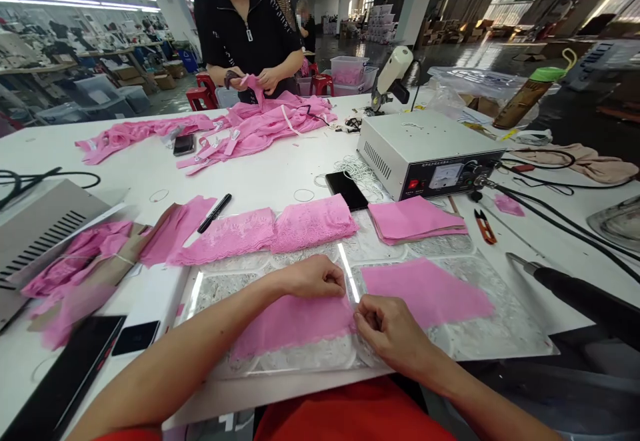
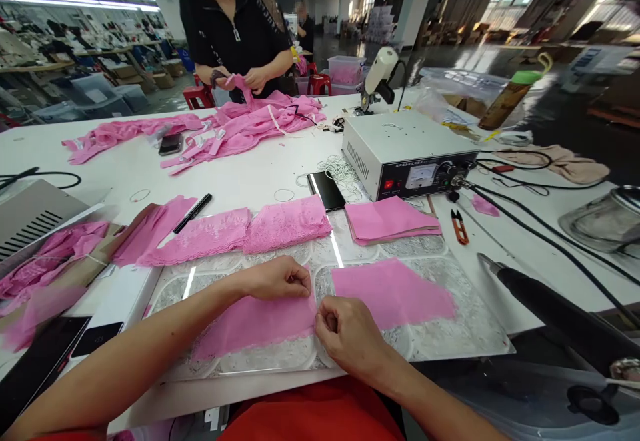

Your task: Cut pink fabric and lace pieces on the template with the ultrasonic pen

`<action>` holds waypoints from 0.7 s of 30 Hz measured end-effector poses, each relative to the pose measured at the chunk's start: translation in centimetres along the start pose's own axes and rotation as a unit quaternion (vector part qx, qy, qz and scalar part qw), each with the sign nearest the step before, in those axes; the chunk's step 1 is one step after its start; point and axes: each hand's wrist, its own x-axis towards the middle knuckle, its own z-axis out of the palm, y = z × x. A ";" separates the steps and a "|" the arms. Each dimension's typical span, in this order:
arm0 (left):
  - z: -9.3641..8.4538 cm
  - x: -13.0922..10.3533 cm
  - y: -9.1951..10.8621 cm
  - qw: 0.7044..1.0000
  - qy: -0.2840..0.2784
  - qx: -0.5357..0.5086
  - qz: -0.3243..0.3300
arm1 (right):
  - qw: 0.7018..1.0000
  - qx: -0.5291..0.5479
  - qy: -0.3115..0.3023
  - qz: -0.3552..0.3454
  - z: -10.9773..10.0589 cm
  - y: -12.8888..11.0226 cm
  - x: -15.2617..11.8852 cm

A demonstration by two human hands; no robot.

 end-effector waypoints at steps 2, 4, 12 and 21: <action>0.1 -0.1 -0.1 1.000 0.005 0.001 -0.005 | 1.000 -0.001 0.004 0.002 0.0 -0.2 0.1; 0.1 -0.1 -0.2 1.000 0.007 0.001 -0.011 | 1.000 0.000 0.005 0.014 -0.2 -0.4 0.3; 0.5 -0.1 -0.1 0.999 0.014 0.009 -0.047 | 0.998 0.007 0.015 0.056 -0.4 -0.7 0.6; 0.8 -0.1 -0.1 0.996 0.055 0.001 -0.076 | 0.998 0.027 0.044 0.021 0.3 0.2 0.5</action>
